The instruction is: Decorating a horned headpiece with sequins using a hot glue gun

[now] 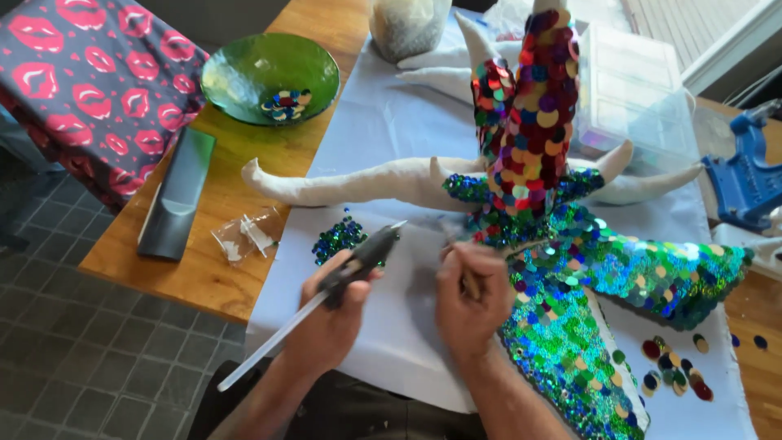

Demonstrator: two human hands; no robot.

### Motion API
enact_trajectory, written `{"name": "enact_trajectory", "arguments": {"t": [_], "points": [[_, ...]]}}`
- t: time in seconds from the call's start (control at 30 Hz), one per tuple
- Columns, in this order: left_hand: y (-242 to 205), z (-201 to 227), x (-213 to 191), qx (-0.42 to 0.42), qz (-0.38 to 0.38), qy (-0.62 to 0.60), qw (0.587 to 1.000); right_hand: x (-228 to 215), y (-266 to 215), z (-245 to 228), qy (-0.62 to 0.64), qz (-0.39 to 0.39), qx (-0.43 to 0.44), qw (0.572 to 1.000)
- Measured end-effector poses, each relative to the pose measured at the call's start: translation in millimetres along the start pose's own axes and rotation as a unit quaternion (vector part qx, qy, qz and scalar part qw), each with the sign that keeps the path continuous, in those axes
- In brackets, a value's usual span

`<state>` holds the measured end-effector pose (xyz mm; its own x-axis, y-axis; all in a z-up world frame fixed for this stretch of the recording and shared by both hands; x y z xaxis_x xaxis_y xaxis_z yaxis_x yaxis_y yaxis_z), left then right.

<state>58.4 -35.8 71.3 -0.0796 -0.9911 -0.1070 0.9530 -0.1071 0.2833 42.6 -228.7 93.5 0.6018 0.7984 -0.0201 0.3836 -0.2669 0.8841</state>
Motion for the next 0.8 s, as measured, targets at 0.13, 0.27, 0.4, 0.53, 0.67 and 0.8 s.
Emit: {"name": "enact_trajectory", "arguments": {"t": [0.13,0.27,0.4,0.53,0.67,0.8], "points": [[22.3,24.7,32.6,0.044,-0.042,0.026,0.998,-6.9,-1.6,16.7,0.002,0.059,0.071,0.996],[36.4,19.4,44.4,0.095,0.016,-0.034,0.995,-9.2,-0.8,23.3,0.009,0.073,0.044,0.996],[35.4,7.0,45.0,0.07,0.024,-0.028,0.997,-7.5,-1.6,25.5,0.003,0.055,0.043,0.998],[40.1,4.4,46.4,0.074,0.021,-0.014,0.997,-5.2,-0.6,25.7,0.0,0.049,0.048,0.998],[43.1,2.7,47.2,0.061,0.009,-0.018,0.998,-3.8,1.2,23.0,0.009,0.043,0.056,0.997],[49.8,2.1,45.8,0.061,0.005,-0.023,0.998,-1.4,4.0,20.8,0.009,0.041,0.052,0.998]]}}
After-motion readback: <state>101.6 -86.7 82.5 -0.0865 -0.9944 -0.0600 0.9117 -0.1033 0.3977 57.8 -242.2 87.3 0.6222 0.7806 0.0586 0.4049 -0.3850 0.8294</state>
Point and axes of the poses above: each hand's wrist, its own y-axis towards the middle knuckle, its own x-axis out of the palm, z = x × y, the point moved 5 cm from there along y, towards the middle knuckle, and after that the axes turned 5 degrees about -x, right-handed, at the moved point
